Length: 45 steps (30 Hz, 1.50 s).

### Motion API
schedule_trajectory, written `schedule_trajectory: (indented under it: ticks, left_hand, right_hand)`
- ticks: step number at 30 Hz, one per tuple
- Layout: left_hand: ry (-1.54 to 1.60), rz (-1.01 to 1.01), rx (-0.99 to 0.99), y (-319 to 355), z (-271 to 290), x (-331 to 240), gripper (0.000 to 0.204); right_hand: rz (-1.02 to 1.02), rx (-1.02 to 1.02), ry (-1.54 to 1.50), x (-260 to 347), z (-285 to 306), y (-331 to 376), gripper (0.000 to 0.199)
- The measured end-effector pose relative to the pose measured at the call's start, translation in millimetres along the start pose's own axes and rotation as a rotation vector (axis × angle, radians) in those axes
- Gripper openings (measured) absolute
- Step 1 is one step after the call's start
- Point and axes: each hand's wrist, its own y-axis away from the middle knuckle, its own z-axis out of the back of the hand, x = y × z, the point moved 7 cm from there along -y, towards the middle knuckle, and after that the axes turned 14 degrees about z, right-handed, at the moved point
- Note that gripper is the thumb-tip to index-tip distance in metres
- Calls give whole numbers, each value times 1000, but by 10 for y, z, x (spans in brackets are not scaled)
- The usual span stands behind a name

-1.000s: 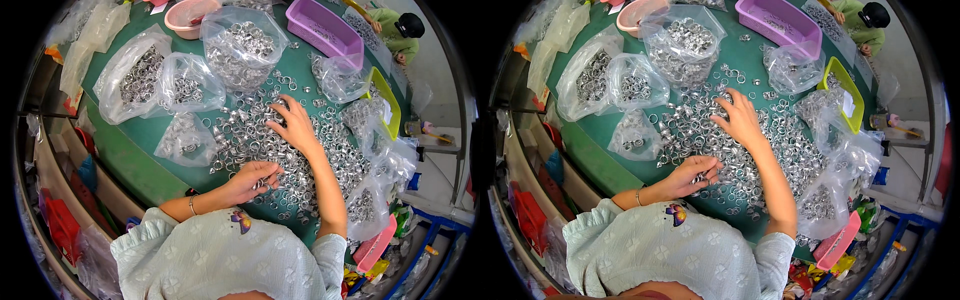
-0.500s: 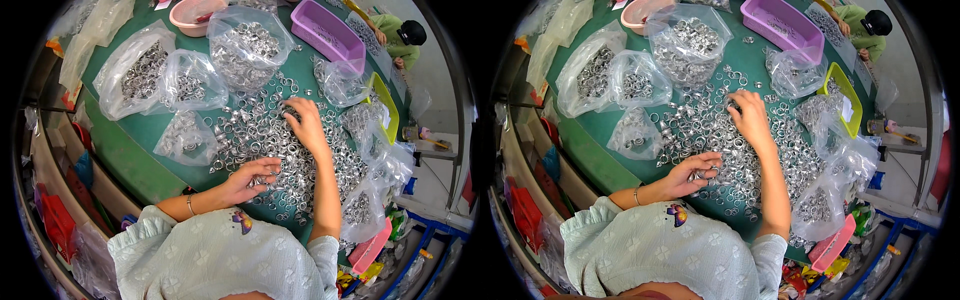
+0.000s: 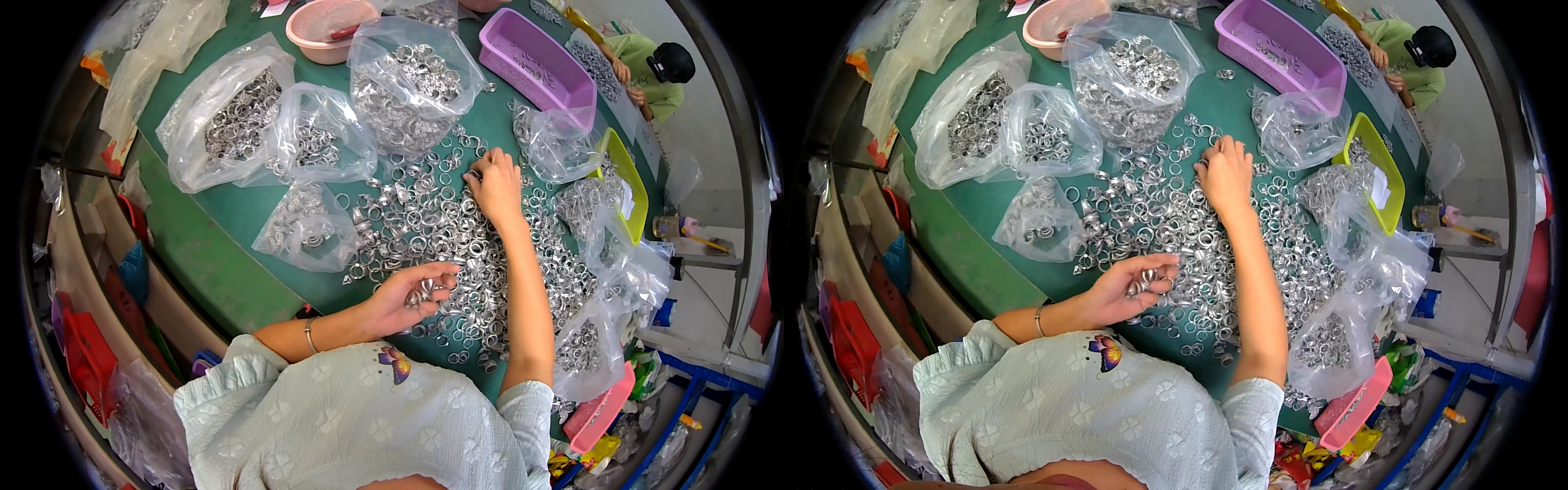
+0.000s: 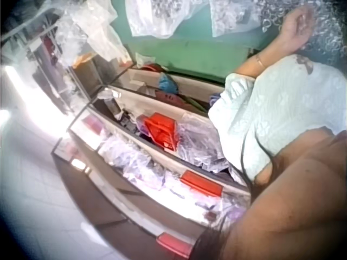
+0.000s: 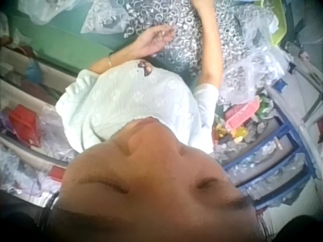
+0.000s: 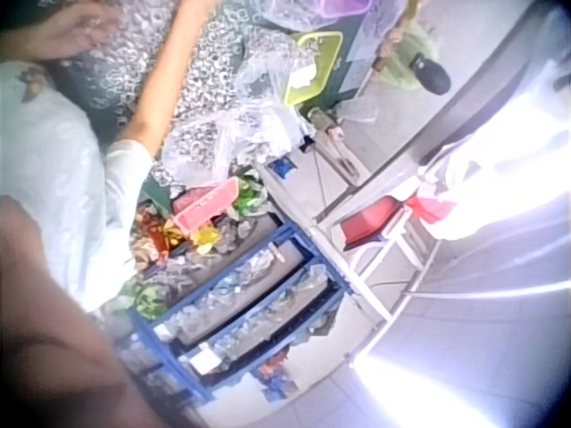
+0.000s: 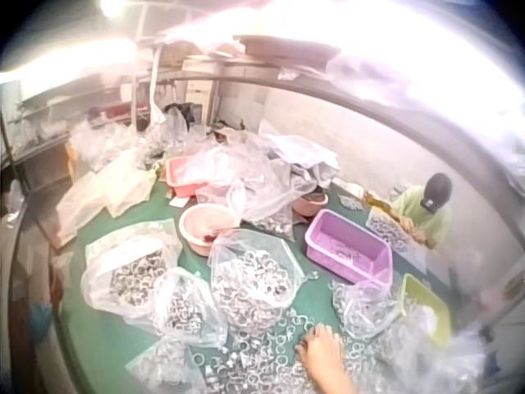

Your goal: The person assembles small metal keychains by hand, picking up individual rings and metal pieces from a large pile on a green table. They link the components together and place the finished assemblies into a plastic bag. The process is repetitive and involves handling many small parts.

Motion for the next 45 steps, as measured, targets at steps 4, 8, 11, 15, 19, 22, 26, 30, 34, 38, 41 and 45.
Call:
schedule_trajectory:
  ticks: [4,8,11,15,19,22,26,30,34,38,41,45]
  left_hand:
    - [-22,-2,-18,-7,101,-25,29]
    - [-69,-156,38,69,-6,-182,35]
    - [1,-277,110,84,-39,-287,36]
    - [9,-275,135,18,71,-266,31]
    - [3,-123,159,63,51,-161,24]
    - [44,-72,272,52,89,-122,28]
    - [12,-131,133,45,137,-130,27]
    - [-78,-211,99,109,-8,-183,37]
    - [-133,-238,98,185,-75,-211,49]
    - [-175,-285,118,174,-70,-226,49]
    - [-24,-268,133,125,-1,-216,41]
    - [-151,-175,59,111,122,-125,34]
  right_hand:
    - [-52,-89,-135,-97,54,62,12]
    - [-146,-152,-759,190,383,233,10]
    - [116,200,-960,674,410,268,10]
    - [130,84,-614,559,195,84,15]
    - [93,36,-374,526,-145,-28,19]
    - [156,26,-321,573,-167,-24,19]
    - [111,-74,-449,499,-80,58,14]
    - [1,-103,-539,288,41,214,12]
    - [-128,-108,-623,335,302,370,9]
    - [-120,-59,-656,456,477,476,7]
    - [-19,112,-949,773,461,568,8]
    - [-43,-3,-823,667,446,554,11]
